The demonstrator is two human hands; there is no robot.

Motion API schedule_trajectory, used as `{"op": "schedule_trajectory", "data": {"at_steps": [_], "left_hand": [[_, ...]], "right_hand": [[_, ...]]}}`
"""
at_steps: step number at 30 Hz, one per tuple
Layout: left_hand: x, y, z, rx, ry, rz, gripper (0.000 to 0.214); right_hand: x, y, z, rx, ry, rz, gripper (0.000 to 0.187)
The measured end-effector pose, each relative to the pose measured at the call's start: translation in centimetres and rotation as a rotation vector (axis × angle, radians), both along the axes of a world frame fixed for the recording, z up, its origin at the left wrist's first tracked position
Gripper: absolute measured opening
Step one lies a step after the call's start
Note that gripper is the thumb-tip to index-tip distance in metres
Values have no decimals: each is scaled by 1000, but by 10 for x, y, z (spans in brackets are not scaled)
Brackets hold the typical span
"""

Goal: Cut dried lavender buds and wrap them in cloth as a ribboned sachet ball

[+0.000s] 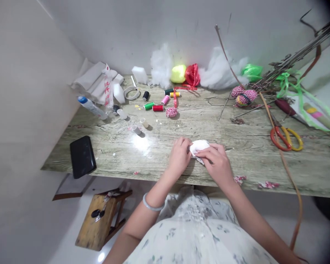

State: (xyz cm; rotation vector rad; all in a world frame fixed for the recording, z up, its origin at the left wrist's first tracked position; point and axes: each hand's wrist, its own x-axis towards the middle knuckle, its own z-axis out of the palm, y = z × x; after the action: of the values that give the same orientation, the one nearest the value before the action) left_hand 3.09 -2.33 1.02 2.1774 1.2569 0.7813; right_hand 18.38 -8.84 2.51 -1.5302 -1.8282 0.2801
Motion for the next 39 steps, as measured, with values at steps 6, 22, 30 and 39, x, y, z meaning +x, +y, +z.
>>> {"op": "schedule_trajectory", "data": {"at_steps": [6,22,30,39], "left_hand": [[1,4,0,-100,-39,14,13],[-47,24,10,-122,39,-318,14],[-19,59,28,20,1,-576,13],[-8,78,20,-336,-139,-654,9]], "right_hand": [[8,-7,-9,-13,30,41,23],[1,16,-3,-14,-100,-38,25],[-4,14,-4,-37,-366,-32,25],[-2,2,-19,10,-37,-26,24]]}}
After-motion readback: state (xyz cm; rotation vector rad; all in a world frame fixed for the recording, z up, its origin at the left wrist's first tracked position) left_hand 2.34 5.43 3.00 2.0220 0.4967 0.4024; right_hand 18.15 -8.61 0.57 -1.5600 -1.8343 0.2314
